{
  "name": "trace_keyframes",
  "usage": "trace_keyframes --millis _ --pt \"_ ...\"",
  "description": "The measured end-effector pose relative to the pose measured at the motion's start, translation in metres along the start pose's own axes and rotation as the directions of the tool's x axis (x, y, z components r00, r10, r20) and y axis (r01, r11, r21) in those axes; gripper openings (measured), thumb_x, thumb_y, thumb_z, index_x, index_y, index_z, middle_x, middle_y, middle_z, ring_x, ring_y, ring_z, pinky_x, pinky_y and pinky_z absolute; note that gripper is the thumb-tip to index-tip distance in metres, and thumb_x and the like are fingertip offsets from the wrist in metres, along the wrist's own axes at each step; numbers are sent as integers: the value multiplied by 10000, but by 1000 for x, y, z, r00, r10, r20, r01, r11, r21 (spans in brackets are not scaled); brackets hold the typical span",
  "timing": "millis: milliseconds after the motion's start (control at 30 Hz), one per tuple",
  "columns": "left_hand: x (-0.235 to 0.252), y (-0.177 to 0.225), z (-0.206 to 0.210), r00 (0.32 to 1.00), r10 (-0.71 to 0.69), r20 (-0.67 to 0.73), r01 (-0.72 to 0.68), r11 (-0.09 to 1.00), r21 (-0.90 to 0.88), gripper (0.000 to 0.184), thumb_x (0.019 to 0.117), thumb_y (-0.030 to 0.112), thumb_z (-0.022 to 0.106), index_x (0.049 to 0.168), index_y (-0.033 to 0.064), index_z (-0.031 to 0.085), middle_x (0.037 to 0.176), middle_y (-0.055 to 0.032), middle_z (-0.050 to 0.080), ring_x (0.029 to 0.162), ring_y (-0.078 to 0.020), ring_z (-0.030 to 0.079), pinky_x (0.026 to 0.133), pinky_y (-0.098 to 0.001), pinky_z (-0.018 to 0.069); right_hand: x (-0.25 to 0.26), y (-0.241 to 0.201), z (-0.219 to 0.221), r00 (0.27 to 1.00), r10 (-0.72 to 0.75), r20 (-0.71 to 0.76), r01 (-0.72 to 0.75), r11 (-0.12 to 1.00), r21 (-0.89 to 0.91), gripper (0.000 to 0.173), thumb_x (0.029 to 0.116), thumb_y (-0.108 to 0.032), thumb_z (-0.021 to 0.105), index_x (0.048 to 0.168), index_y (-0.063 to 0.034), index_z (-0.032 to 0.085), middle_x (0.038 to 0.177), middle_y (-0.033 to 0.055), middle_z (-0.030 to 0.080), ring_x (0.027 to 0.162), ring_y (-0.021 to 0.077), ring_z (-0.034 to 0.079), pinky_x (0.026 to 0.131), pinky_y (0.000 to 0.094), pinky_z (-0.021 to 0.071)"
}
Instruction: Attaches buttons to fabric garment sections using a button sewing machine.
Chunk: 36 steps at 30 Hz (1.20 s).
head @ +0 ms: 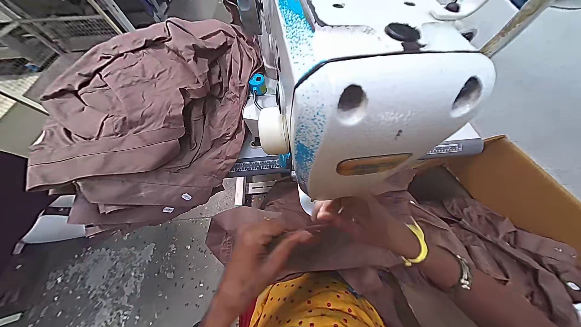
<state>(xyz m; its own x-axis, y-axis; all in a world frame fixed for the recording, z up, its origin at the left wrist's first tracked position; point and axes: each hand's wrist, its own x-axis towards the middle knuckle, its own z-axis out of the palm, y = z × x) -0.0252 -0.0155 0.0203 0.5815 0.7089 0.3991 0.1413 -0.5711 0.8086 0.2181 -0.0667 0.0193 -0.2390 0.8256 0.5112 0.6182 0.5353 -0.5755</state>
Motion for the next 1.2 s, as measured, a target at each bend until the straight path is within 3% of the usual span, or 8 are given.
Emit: trace_keyframes --millis 233,500,600,667,767,833,900,1200 --pt "-14 -68 -49 886 -429 -176 448 890 84 233 965 331 628 911 129 732 770 119 669 669 80 595 624 -125 490 16 12 4 825 564 -43 -564 825 -6 373 884 -372 739 1007 -27 668 774 24 620 723 118 583 675 359 488" --pt "7 -58 -35 913 -355 -199 388 907 162 270 979 345 612 927 118 749 791 102 675 699 90 579 659 -138 472 -3 31 -21 847 522 -103 -521 853 33 215 973 -264 652 983 -57 591 684 -66 516 608 -18 480 599 209 429" --pt "18 -61 -30 940 -290 -182 336 885 324 332 982 423 590 895 139 739 717 96 634 618 58 525 597 -191 424 -18 39 -28 839 517 -170 -542 822 -175 331 968 -375 640 981 -45 614 654 -12 502 595 104 490 582 342 422" --pt "18 -65 -24 955 -254 -155 297 841 451 402 984 458 560 880 110 733 697 -1 640 613 -120 576 598 -391 449 -28 53 -38 823 536 -187 -566 752 -337 351 967 -375 631 963 -23 644 616 58 521 577 233 537 564 457 435" --pt "17 -64 -4 981 -193 -36 189 877 441 405 1028 368 528 1100 27 734 1007 -172 721 950 -354 699 837 -594 524 -35 74 -50 754 592 -285 -654 633 -416 225 985 -182 656 1004 33 718 852 241 690 836 444 683 743 635 500" --pt "20 -59 12 971 -228 68 204 946 252 512 1064 397 439 1364 13 595 1269 -129 667 1184 -199 631 1031 -422 491 -32 82 -48 808 441 -390 -586 666 -462 159 957 -60 642 1032 27 751 953 242 703 910 431 697 772 596 543" --pt "27 -50 28 947 -313 78 313 950 3 523 1052 329 456 1411 -48 497 1296 -121 624 1176 -65 596 1022 -251 483 -22 85 -42 861 300 -411 -493 687 -533 175 937 -27 660 1074 3 765 1000 227 703 939 403 696 773 529 569" --pt "34 -37 53 870 -492 -37 472 853 -223 558 996 231 514 1430 -95 384 1194 -91 604 1034 6 597 894 -166 494 -17 104 -39 931 171 -324 -340 731 -592 123 920 -86 711 939 35 715 989 247 681 908 432 683 730 540 550"
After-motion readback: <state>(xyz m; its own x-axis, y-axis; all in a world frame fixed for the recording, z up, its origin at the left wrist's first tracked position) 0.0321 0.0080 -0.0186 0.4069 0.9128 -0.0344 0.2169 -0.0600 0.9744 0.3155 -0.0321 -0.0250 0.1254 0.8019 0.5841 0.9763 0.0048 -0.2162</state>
